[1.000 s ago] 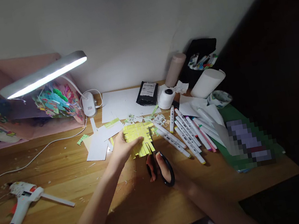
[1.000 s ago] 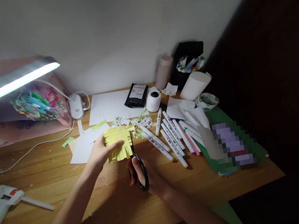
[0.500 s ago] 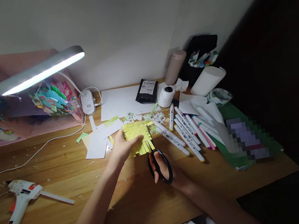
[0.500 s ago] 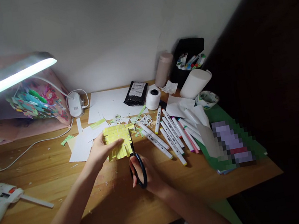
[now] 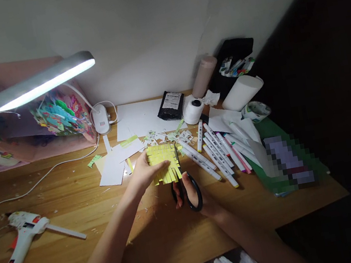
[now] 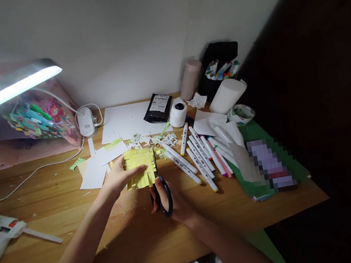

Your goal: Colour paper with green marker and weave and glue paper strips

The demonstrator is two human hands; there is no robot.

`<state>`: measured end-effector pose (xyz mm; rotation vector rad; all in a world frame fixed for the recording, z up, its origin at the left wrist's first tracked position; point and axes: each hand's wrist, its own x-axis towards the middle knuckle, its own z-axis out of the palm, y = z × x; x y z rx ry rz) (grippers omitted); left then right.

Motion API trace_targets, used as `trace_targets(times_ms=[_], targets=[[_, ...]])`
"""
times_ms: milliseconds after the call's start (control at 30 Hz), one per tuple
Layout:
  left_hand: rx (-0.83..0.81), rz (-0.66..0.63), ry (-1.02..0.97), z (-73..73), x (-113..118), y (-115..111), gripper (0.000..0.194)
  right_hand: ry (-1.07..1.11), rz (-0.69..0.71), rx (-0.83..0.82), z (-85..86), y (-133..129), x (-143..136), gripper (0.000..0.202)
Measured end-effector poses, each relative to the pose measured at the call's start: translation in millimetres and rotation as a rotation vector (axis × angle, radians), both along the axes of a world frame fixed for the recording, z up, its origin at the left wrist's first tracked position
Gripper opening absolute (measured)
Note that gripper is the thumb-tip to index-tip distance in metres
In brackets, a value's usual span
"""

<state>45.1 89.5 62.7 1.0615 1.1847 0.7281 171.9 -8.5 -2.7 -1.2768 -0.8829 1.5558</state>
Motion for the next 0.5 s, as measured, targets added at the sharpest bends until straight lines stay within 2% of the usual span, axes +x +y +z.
trace_targets(times_ms=[200,367,500], targets=[[-0.013,0.001,-0.007,2.5,1,-2,0.046,-0.044,-0.032,-0.006,2.6,-1,-2,0.061],[-0.018,0.005,-0.015,6.2,2,-4,0.043,-0.041,0.05,0.001,13.7,1,0,0.065],[-0.03,0.0,-0.016,5.9,2,-5,0.041,-0.07,0.039,0.003,17.9,1,3,0.062]])
